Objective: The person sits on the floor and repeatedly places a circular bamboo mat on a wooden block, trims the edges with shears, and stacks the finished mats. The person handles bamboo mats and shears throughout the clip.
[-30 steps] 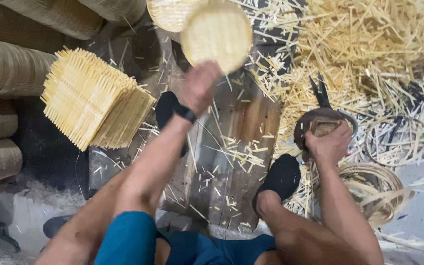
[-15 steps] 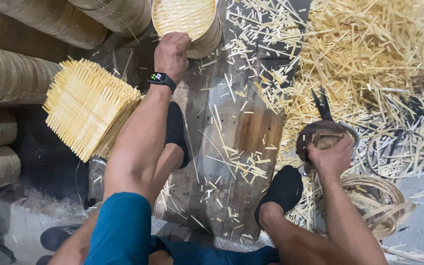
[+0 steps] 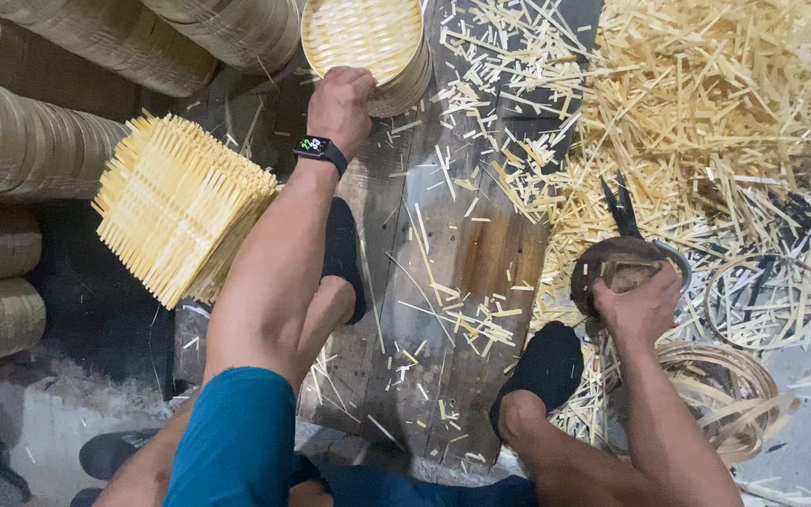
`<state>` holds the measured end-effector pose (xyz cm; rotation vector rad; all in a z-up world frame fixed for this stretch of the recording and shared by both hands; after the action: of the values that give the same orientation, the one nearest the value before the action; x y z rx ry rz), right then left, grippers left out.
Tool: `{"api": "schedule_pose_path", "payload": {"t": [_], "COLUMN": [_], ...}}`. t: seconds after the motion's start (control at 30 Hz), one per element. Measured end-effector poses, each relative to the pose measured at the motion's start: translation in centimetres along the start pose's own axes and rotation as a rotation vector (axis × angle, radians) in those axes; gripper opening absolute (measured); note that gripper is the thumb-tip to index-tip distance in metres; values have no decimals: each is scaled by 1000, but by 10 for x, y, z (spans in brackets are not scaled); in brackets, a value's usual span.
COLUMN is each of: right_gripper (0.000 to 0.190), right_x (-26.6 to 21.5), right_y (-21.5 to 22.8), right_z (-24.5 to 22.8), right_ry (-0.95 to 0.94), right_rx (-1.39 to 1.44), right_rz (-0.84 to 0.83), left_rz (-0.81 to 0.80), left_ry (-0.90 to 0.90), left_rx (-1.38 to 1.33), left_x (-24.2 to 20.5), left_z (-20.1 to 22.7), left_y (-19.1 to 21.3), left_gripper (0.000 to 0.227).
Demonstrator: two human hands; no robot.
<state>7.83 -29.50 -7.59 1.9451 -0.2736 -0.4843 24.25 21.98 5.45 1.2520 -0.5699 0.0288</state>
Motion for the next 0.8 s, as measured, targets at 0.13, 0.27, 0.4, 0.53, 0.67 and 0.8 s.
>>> {"api": "schedule_pose_path", "payload": {"t": [0.13, 0.27, 0.4, 0.53, 0.67, 0.8], "right_gripper": [98, 95, 99, 102, 94, 86], "right_x": [1, 0, 2, 2, 4, 0], "right_y": [-1, -1, -5, -1, 9, 15], "right_z": [-1, 2, 6, 0, -7, -17], "right_ry": [-25, -12, -20, 7, -95, -319], "right_rx": [-34, 1, -18, -29, 35, 594], "right_rz": [-30, -12, -21, -4, -89, -329], "left_rz": [35, 60, 10, -10, 59, 168], "left_ry": [-45, -33, -23, -10, -46, 2], "left_rx": [43, 28, 31, 49, 178, 224], "left_x": [-3, -8, -5, -4, -5, -34], "left_z": [12, 12, 8, 7, 12, 57], "left_y": [4, 4, 0, -5, -2, -4], "left_gripper": [16, 17, 19, 20, 27, 53]}}
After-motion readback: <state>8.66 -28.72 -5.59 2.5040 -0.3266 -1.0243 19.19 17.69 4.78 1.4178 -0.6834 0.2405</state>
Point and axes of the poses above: each hand's wrist, its own x-axis towards the middle knuckle, its own y-axis out of the back of the hand, z = x × y, the point moved 7 cm from there along x, towards the middle knuckle, and after that the axes turned 9 degrees about -y, right-handed, at the moved point
